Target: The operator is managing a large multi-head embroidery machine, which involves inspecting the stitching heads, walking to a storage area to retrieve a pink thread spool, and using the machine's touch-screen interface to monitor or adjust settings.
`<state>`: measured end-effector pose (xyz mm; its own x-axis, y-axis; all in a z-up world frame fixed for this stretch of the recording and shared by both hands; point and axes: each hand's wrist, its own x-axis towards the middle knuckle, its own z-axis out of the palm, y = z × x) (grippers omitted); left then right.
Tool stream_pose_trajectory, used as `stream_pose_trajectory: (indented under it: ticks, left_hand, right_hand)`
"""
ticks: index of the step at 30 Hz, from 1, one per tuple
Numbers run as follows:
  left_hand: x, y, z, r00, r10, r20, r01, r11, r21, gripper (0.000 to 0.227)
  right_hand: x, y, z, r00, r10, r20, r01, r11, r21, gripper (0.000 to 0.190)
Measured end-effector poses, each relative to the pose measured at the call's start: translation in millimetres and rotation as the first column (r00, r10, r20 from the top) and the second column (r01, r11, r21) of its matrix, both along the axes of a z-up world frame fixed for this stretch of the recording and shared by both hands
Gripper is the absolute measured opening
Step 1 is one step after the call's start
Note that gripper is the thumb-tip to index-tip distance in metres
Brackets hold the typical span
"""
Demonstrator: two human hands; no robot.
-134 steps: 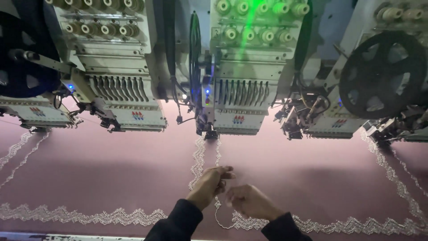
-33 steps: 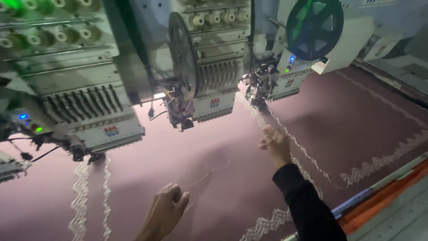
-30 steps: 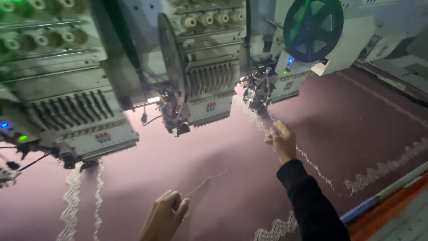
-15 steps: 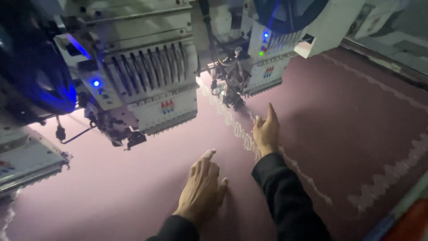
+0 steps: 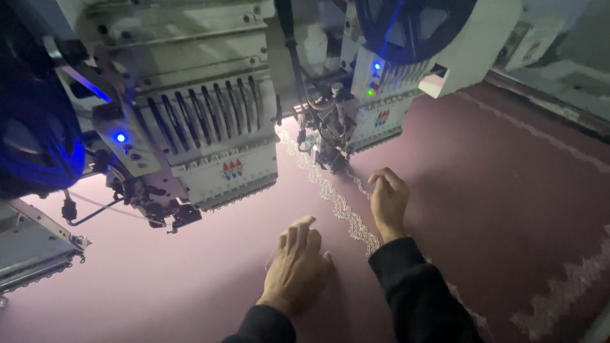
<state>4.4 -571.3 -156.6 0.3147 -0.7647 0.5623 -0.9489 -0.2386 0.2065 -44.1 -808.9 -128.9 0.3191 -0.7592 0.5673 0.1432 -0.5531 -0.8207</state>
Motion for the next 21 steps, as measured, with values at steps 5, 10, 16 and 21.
stream_pose_trajectory:
  ticks: [5,10,16,21]
  left_hand:
    - [-14.6,10.2,19.5,0.994,-0.033,-0.100,0.037,0.999,0.035,0.033]
    - [-53.4,37.9,37.8,0.980,-0.073,-0.187,0.049,0.991,-0.126,0.017]
    - [-114.8,126.9,98.3,0.731,-0.057,-0.680,-0.146,0.961,-0.237,0.029]
    - [-107.3,171.2,111.6,0.250,-0.340,-0.907,-0.353,0.840,-0.412,0.031]
  right_hand:
    - [-19.9,39.1,76.4,0.979,0.177,0.106,-0.199,0.945,0.258,0.027]
    - [-72.7,110.4,72.8,0.839,0.479,-0.259,-0.516,0.851,-0.095,0.017]
    - [-155.1,236.5,104.0,0.518,0.846,0.131,-0.659,0.297,0.691,0.028]
    - [-180.7,278.1,118.0,0.436,0.857,-0.275,-0.628,0.509,0.588,0.027]
